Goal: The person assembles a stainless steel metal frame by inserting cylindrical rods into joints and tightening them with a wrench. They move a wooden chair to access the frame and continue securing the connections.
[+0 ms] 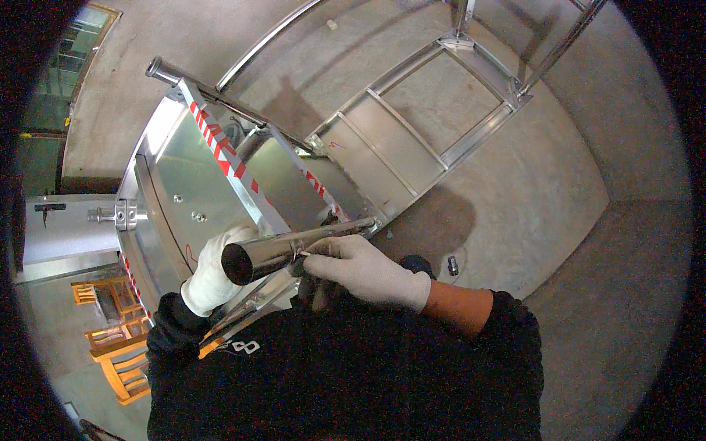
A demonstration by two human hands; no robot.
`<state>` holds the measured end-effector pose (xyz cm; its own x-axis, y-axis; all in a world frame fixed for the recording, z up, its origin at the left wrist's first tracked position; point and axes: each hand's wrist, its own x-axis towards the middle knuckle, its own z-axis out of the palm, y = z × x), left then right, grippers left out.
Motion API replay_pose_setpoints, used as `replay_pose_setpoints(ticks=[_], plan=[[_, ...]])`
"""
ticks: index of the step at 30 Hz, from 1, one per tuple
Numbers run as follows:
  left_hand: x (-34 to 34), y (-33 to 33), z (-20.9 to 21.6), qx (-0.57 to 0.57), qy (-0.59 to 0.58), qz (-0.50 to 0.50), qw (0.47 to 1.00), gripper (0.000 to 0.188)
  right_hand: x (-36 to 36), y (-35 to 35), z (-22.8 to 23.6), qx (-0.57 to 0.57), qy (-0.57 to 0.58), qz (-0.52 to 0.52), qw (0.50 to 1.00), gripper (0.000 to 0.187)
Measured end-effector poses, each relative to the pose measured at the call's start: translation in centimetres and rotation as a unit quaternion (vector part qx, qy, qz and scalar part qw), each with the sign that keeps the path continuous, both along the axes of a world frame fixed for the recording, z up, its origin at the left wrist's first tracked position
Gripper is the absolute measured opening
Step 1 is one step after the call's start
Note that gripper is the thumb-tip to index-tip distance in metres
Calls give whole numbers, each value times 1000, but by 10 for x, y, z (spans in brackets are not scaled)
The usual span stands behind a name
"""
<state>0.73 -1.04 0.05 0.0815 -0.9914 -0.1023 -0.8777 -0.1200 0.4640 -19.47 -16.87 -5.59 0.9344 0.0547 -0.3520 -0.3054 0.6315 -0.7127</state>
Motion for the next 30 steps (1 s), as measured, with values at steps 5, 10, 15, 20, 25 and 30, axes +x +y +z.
replay_pose_setpoints(ticks=[5,10,15,20,25,30], plan=[[2,0,2,26,1,-2,1000,31,-5,-1,-11,-244,-37,-9,969,33],[1,0,0,42,4,9,999,28,-1,-3,2,-153,53,-35,986,30],[2,0,-3,63,41,50,996,25,-4,-2,-19,-470,-157,-82,865,23],[1,0,-2,57,13,32,998,26,-2,-11,-19,-631,-201,-29,749,25],[1,-3,1,43,30,12,999,26,-1,-8,-25,-648,-233,-69,722,25],[2,-1,-1,28,20,5,999,27,0,-8,-30,-657,-250,-71,708,25]])
